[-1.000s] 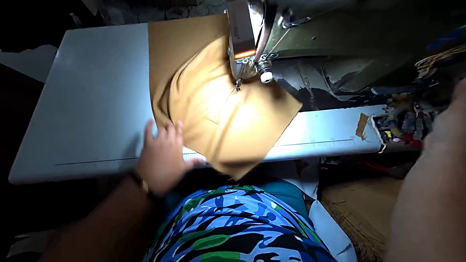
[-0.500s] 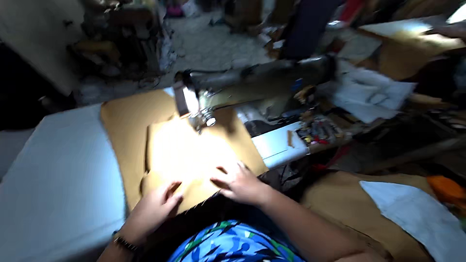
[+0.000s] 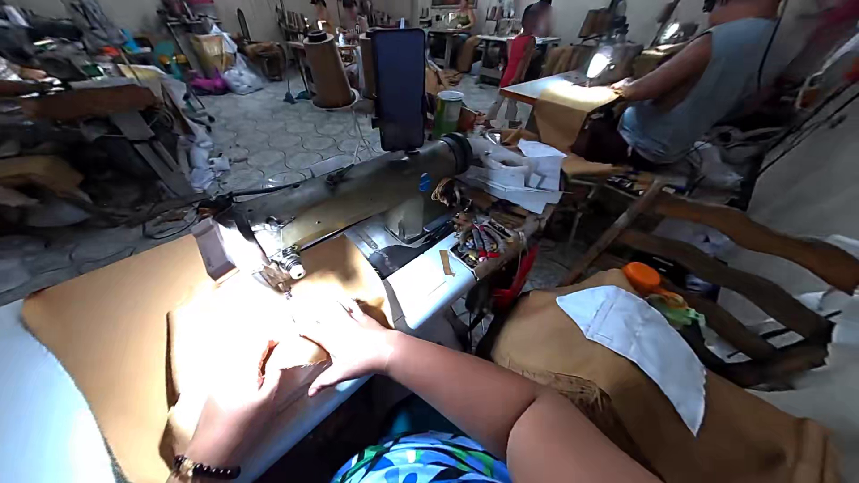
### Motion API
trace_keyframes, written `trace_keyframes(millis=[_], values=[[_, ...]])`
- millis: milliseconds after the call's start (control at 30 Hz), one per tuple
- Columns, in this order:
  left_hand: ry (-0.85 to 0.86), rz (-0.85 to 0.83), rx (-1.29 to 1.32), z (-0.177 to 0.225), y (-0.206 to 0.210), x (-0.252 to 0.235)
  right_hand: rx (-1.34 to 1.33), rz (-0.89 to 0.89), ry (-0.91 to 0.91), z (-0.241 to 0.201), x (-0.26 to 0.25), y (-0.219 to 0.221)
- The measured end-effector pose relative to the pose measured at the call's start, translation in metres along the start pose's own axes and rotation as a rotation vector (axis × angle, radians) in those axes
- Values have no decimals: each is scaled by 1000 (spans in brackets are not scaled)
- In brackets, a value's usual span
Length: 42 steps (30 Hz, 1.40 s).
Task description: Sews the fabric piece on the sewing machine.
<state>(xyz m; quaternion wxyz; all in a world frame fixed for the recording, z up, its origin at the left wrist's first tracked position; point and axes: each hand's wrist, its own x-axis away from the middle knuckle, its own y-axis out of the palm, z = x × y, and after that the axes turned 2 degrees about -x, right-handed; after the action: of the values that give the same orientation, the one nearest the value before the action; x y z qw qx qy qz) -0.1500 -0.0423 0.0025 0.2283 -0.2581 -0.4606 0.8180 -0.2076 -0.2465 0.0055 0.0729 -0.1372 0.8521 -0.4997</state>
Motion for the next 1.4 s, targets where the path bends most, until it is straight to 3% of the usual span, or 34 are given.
trace_keyframes(millis=[100, 233, 433, 567, 667, 833, 900, 1000, 1067, 1133, 1267, 1400], values=[[62, 125, 29, -1, 7, -1, 29, 22, 75, 2, -8, 11], [54, 114, 16, -5, 11, 2, 90, 63, 47, 3, -12, 24], [181, 58, -29, -8, 13, 6, 80, 398, -187, 16, -14, 36], [55, -171, 187, -5, 32, 3, 76, 453, -253, 21, -16, 37], [-42, -147, 163, -5, 50, 1, 103, 524, -308, 27, -20, 44], [44, -53, -29, 4, 38, 0, 98, 465, -286, 21, -17, 39], [181, 50, -82, 1, 37, -5, 99, 338, -194, 18, -13, 33], [165, -96, -30, -2, 29, -5, 107, 64, -35, 16, -7, 29], [34, -200, -1, -1, 16, -11, 139, 224, -145, 24, -6, 42], [-100, -182, 40, -5, 11, -17, 186, 367, -248, 30, -8, 52], [-9, -49, -83, -35, 42, -23, 180, 437, -317, 33, -6, 55], [10, 27, -217, -19, 57, -17, 150, 483, -378, 37, -8, 53]])
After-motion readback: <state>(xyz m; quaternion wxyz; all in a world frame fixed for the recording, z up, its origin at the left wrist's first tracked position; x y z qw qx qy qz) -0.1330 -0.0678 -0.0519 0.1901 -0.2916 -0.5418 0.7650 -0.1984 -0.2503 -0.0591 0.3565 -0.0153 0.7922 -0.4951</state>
